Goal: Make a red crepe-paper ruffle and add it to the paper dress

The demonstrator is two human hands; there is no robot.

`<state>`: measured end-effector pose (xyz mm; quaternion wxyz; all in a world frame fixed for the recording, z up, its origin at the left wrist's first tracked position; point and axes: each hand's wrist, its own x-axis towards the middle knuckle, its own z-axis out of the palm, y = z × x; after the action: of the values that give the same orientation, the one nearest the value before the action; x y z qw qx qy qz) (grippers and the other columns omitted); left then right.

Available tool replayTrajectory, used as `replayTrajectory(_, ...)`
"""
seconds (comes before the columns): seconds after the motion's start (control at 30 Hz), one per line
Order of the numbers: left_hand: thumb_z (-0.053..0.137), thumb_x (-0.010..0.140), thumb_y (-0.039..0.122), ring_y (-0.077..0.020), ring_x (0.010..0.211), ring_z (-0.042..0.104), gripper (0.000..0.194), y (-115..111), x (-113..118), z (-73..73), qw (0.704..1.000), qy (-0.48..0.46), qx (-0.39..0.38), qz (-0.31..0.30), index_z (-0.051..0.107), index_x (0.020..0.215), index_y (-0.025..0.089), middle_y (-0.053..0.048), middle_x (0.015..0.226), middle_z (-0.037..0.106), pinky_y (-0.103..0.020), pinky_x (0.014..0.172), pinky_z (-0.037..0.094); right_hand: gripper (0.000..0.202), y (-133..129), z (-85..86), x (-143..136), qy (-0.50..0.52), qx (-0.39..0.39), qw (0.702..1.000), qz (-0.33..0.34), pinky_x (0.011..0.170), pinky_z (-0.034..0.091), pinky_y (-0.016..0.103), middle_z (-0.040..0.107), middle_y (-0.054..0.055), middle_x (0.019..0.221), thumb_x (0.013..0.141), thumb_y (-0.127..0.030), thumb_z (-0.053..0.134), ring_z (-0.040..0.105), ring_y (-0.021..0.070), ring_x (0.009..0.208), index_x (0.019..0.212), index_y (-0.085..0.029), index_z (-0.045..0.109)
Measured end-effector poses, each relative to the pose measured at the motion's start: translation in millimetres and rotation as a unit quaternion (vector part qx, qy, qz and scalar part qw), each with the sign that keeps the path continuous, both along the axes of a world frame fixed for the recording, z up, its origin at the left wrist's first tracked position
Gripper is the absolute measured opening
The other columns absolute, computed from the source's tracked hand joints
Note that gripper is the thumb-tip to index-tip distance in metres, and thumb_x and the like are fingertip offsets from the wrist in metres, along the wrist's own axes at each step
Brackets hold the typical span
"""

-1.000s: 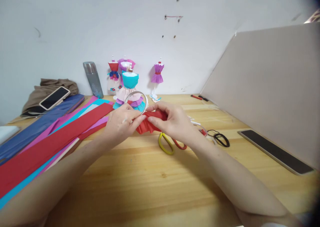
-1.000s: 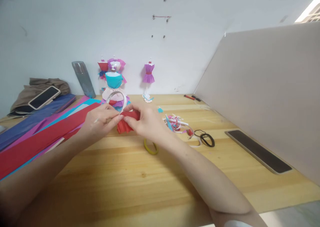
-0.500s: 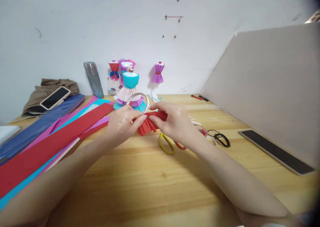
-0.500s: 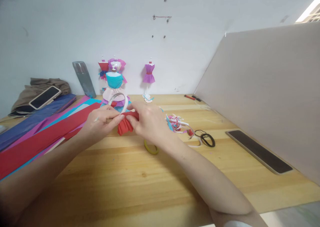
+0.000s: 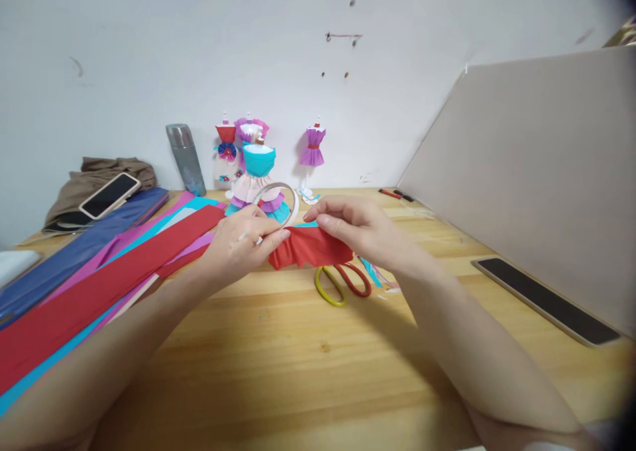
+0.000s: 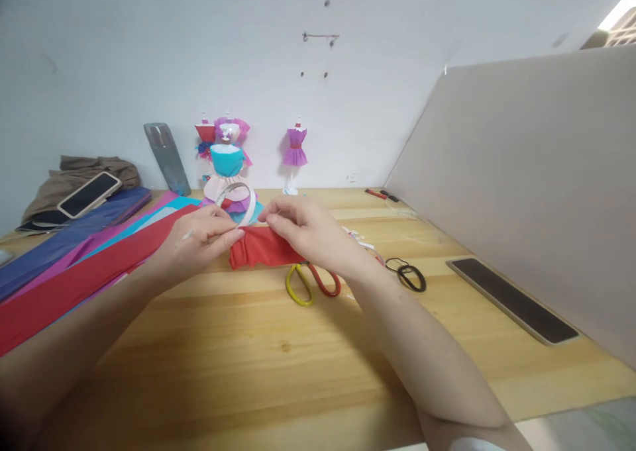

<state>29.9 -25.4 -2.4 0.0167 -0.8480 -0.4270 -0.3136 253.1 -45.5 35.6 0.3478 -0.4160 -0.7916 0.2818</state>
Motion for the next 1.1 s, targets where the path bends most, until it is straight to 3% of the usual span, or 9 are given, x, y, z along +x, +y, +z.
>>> replayTrajectory(0.17,0.056,0.098,0.037,-0.0186,0.08,0.062,0.034,3.5,-3.0,-3.2,0.998,0.05,0.037,-0.017,0.077,0.077,0.02,-0.006,0.076,0.069,-0.026,0.065,0.044,0.023,2.1,-8.8,0.1,0.023,-0.073,0.996,0.042,0.052,0.035,0.025,0.057,-0.004,0.064,0.084,-0.041,0.066,0.047,0.0118,0.054,0.095,-0.021,0.066)
replayTrajectory(0.3,0.051,0.1,0.041,-0.0191,0.082,0.062,0.039,3.9,-3.6,-3.5,0.996,0.07,0.054,-0.032,0.078,0.081,0.021,-0.006,0.078,0.069,-0.026,0.064,0.043,0.018,1.2,-10.2,-2.4,0.044,-0.015,0.999,0.025,0.055,0.04,0.025,0.061,-0.001,0.07,0.084,-0.038,0.065,0.053,0.0131,0.061,0.082,-0.02,0.066)
replayTrajectory(0.43,0.049,0.1,0.04,-0.0197,0.081,0.063,0.041,-0.7,-1.9,1.0,0.995,0.088,0.033,-0.025,0.076,0.077,0.021,-0.007,0.079,0.067,-0.028,0.063,0.042,0.015,0.9,-8.2,-4.4,0.023,0.026,0.999,-0.009,0.051,0.034,0.025,0.055,-0.002,0.062,0.084,-0.03,0.061,0.047,0.0122,0.056,0.072,-0.02,0.062)
replayTrajectory(0.7,0.049,0.099,0.037,-0.0204,0.083,0.064,0.039,-4.4,-0.7,6.1,0.995,0.097,0.004,-0.036,0.072,0.072,0.02,-0.008,0.082,0.067,-0.028,0.065,0.043,0.014,7.5,-11.9,-6.9,-0.006,0.099,0.994,-0.05,0.054,0.039,0.027,0.061,-0.001,0.065,0.086,-0.02,0.059,0.053,0.0143,0.06,0.073,-0.021,0.06)
replayTrajectory(1.0,0.051,0.1,0.035,-0.017,0.084,0.063,0.041,-1.7,-3.7,3.7,0.99,0.078,0.046,-0.11,0.067,0.067,0.018,-0.005,0.076,0.067,-0.024,0.065,0.043,0.015,7.5,-14.8,-8.3,-0.009,0.127,0.989,-0.079,0.056,0.042,0.028,0.061,-0.001,0.066,0.085,-0.022,0.067,0.057,0.0153,0.061,0.072,-0.022,0.059)
replayTrajectory(1.1,0.049,0.102,0.033,-0.0179,0.087,0.064,0.04,-2.4,-5.2,6.1,0.984,0.083,0.04,-0.15,0.067,0.069,0.017,-0.004,0.071,0.066,-0.024,0.068,0.045,0.008,7.9,-13.6,-4.7,-0.001,0.149,0.986,-0.068,0.057,0.043,0.027,0.061,-0.002,0.068,0.082,-0.023,0.07,0.056,0.0143,0.06,0.084,-0.022,0.062)
